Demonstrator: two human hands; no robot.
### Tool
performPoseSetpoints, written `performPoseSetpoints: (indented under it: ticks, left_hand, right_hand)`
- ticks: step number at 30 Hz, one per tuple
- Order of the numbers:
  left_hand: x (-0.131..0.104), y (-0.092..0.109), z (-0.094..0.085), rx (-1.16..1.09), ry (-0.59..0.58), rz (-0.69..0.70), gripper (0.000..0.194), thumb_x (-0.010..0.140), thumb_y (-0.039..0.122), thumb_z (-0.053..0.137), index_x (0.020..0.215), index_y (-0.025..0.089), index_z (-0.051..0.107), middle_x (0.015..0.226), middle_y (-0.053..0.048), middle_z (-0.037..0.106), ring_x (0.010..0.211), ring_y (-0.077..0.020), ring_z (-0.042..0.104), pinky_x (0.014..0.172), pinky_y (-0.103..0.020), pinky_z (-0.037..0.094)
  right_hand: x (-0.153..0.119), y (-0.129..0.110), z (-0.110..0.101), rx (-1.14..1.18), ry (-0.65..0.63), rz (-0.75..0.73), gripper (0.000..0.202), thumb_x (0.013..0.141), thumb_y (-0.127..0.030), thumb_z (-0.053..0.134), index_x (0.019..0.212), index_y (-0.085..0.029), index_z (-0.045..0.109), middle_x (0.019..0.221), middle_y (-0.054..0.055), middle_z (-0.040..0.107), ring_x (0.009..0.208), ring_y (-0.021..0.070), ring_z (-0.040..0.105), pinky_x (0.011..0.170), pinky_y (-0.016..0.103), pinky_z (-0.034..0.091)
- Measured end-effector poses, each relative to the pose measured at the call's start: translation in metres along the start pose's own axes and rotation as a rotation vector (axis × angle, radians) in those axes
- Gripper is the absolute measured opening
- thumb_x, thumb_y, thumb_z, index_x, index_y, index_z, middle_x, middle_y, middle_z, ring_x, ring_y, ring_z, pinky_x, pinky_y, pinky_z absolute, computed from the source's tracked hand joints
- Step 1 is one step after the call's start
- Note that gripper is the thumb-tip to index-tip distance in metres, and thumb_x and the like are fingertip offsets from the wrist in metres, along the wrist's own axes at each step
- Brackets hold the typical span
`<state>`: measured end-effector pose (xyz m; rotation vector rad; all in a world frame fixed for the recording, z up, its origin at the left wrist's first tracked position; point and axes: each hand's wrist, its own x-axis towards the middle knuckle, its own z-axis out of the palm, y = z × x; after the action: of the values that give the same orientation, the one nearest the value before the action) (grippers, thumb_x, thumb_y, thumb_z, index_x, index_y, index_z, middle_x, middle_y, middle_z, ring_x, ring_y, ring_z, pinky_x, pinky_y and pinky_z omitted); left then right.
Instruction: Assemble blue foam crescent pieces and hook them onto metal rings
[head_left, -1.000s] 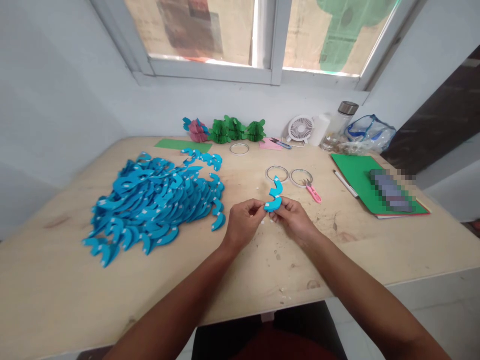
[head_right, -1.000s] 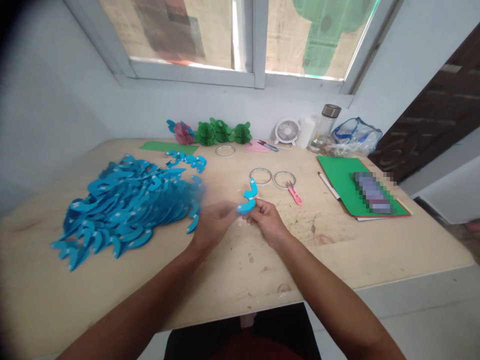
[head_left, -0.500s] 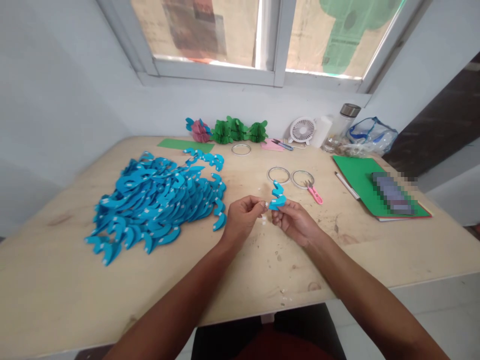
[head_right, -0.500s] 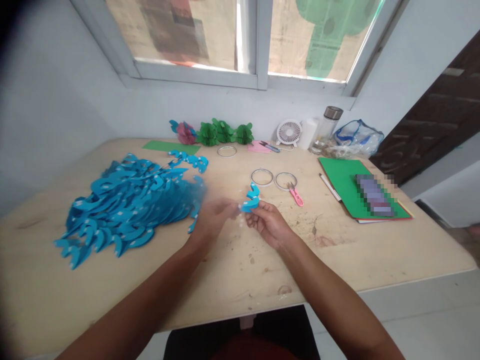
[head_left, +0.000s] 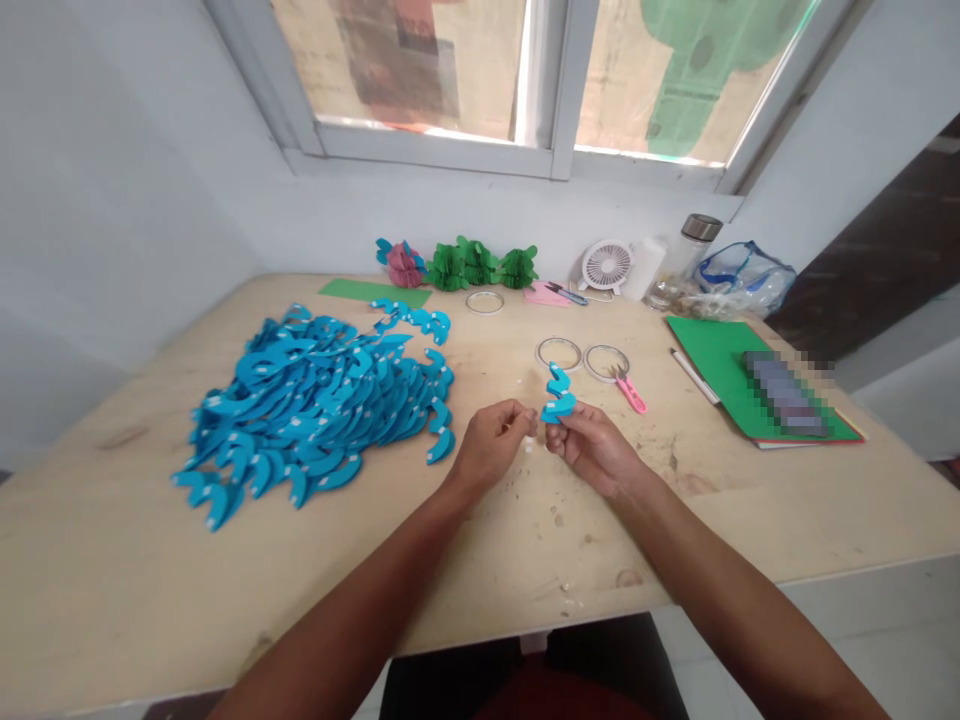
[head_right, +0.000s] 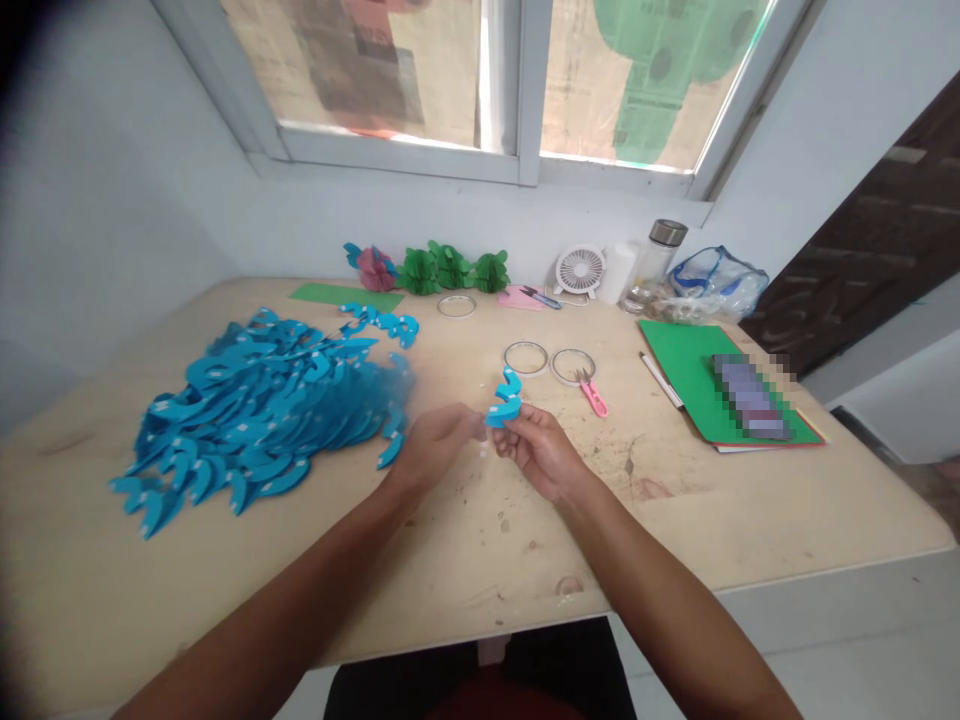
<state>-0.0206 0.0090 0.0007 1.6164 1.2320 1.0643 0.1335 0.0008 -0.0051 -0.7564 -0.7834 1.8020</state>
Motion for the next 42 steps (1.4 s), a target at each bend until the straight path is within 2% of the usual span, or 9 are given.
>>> performPoseSetpoints:
  ticks: [4, 13, 17, 20, 23, 27, 31, 37, 42]
  left_hand:
    - [0.001, -0.0026, -0.0001, -0.061, -0.013, 0.001, 0.013, 0.069, 0.02, 0.05, 0.069, 0.017, 0.063, 0.068, -0.002, 0.066, 0.066, -0.0146, 0.059, 0.066, -0.026, 0.044]
    - [-0.0004, 0.0011, -0.0014, -0.002, -0.046, -0.011, 0.036, 0.081, 0.032, 0.042, 0.048, 0.019, 0.05, 0.051, 0.0, 0.057, 0.054, -0.0124, 0.052, 0.06, -0.024, 0.039]
    - [0.0007, -0.0045, 0.0, -0.067, -0.031, -0.035, 0.014, 0.072, 0.02, 0.048, 0.062, 0.018, 0.058, 0.056, 0.001, 0.06, 0.055, -0.0127, 0.054, 0.058, -0.024, 0.041]
    - [0.0015, -0.0052, 0.0013, -0.131, -0.029, -0.021, 0.013, 0.065, 0.013, 0.049, 0.068, 0.017, 0.061, 0.06, 0.001, 0.062, 0.059, -0.0128, 0.056, 0.062, -0.024, 0.043]
    - [0.0015, -0.0014, 0.002, -0.242, -0.089, -0.031, 0.009, 0.066, 0.017, 0.052, 0.065, 0.016, 0.061, 0.064, -0.001, 0.064, 0.065, -0.0139, 0.059, 0.067, -0.026, 0.044]
    - [0.0008, 0.0011, 0.0009, -0.445, -0.149, -0.144, 0.018, 0.072, 0.03, 0.054, 0.071, 0.015, 0.063, 0.064, -0.003, 0.064, 0.062, -0.0135, 0.057, 0.06, -0.025, 0.044]
    - [0.0, -0.0008, 0.0004, -0.557, -0.183, -0.15, 0.022, 0.073, 0.035, 0.056, 0.068, 0.014, 0.062, 0.066, -0.005, 0.064, 0.062, -0.0141, 0.058, 0.06, -0.026, 0.045]
    - [-0.0013, 0.0005, 0.0028, -0.523, -0.089, -0.168, 0.018, 0.068, 0.032, 0.061, 0.065, 0.014, 0.063, 0.059, -0.004, 0.063, 0.055, -0.0124, 0.056, 0.054, -0.024, 0.044]
    - [-0.001, 0.0034, 0.0006, -0.48, -0.091, -0.18, 0.017, 0.065, 0.031, 0.062, 0.063, 0.014, 0.065, 0.059, -0.004, 0.065, 0.057, -0.0131, 0.057, 0.057, -0.025, 0.046]
  right_hand:
    - [-0.0003, -0.0007, 0.0007, -0.012, 0.007, -0.003, 0.012, 0.069, -0.024, 0.071, 0.074, -0.015, 0.065, 0.059, 0.0, 0.061, 0.052, 0.0075, 0.051, 0.05, 0.02, 0.037]
    - [-0.0002, -0.0014, 0.0017, -0.038, 0.021, 0.013, 0.014, 0.067, -0.026, 0.072, 0.073, -0.015, 0.065, 0.059, 0.0, 0.059, 0.053, 0.0083, 0.05, 0.05, 0.02, 0.037]
    - [-0.0002, -0.0011, 0.0022, -0.026, 0.019, 0.01, 0.013, 0.067, -0.026, 0.072, 0.074, -0.016, 0.066, 0.059, 0.0, 0.06, 0.053, 0.0081, 0.049, 0.05, 0.02, 0.036]
    - [0.0001, -0.0008, 0.0022, -0.028, 0.021, 0.007, 0.014, 0.068, -0.026, 0.072, 0.074, -0.016, 0.066, 0.059, 0.0, 0.06, 0.053, 0.0081, 0.05, 0.05, 0.021, 0.036]
    - [0.0001, -0.001, 0.0024, -0.041, 0.026, 0.003, 0.014, 0.067, -0.026, 0.072, 0.073, -0.016, 0.065, 0.059, 0.0, 0.06, 0.053, 0.0083, 0.05, 0.05, 0.021, 0.035]
    - [-0.0009, -0.0022, 0.0041, -0.082, 0.027, -0.005, 0.015, 0.068, -0.028, 0.072, 0.071, -0.015, 0.065, 0.059, 0.0, 0.059, 0.053, 0.0078, 0.049, 0.051, 0.021, 0.035]
    - [-0.0017, -0.003, 0.0062, -0.135, 0.035, -0.042, 0.017, 0.069, -0.031, 0.071, 0.068, -0.015, 0.065, 0.059, 0.0, 0.059, 0.053, 0.0079, 0.048, 0.052, 0.021, 0.035]
    - [-0.0011, -0.0018, 0.0052, -0.219, 0.057, -0.078, 0.019, 0.068, -0.034, 0.072, 0.067, -0.017, 0.065, 0.058, 0.0, 0.059, 0.051, 0.0088, 0.046, 0.052, 0.023, 0.034]
    - [-0.0007, -0.0017, 0.0037, -0.237, 0.046, -0.084, 0.018, 0.069, -0.034, 0.07, 0.068, -0.017, 0.064, 0.059, 0.0, 0.059, 0.052, 0.0089, 0.046, 0.053, 0.024, 0.035]
